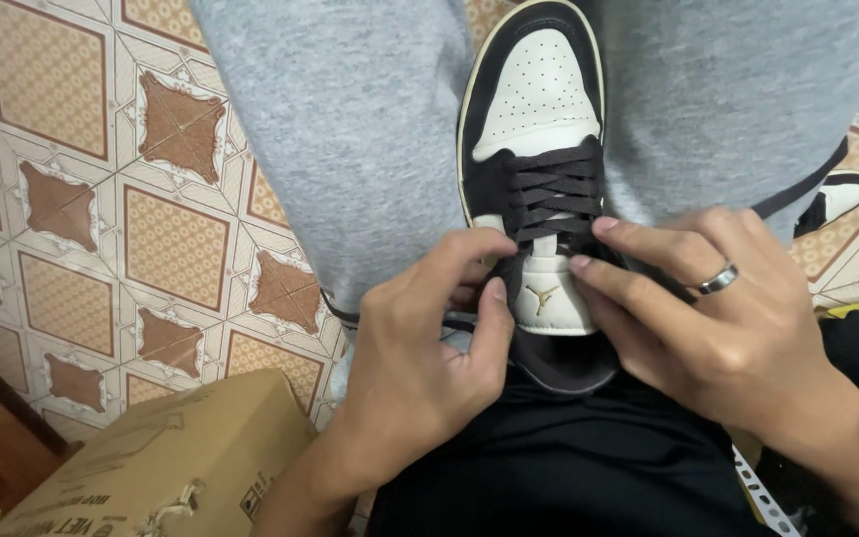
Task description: Threading and adjusting laces on a high-top sneaker while sitting on the floor.
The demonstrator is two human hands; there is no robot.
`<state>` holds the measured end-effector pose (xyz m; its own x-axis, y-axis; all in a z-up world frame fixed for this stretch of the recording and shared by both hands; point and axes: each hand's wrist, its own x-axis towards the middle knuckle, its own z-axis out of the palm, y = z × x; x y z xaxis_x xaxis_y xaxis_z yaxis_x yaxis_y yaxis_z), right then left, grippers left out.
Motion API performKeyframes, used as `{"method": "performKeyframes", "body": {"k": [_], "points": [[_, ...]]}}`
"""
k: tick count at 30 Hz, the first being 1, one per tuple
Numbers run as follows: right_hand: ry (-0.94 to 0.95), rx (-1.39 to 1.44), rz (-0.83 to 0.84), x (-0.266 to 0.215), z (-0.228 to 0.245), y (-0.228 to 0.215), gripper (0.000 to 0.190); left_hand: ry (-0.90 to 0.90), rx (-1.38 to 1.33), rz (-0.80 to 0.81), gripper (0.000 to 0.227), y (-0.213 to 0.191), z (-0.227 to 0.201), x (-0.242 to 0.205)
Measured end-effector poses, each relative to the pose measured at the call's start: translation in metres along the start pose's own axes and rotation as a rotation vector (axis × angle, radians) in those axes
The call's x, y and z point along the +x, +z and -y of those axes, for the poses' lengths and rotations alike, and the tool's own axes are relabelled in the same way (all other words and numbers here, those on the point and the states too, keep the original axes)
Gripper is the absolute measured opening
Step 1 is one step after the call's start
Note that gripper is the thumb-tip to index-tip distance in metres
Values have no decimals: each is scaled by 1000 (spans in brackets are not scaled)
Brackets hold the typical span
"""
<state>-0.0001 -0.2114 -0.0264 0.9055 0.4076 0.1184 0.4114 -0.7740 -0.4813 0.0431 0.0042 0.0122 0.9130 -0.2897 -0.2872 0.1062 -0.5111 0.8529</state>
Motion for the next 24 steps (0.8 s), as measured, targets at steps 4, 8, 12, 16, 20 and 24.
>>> {"method": "performKeyframes", "body": {"k": [4,8,12,16,20,24], "points": [[86,101,-47,1,1,1,33,112,92,8,32,1,0,2],[218,125,49,6,0,-8,45,139,154,-12,36,5,2,2],[316,43,128,17,-3,-18,11,155,205,-17,36,7,1,2],[414,-91,405,28,-13,-25,49,170,200,-23,37,7,1,3],[538,-133,689,39,-24,-28,58,161,178,-18,36,7,2,2],[388,101,467,38,-32,-25,14,166,196,-15,36,7,3,2]]}}
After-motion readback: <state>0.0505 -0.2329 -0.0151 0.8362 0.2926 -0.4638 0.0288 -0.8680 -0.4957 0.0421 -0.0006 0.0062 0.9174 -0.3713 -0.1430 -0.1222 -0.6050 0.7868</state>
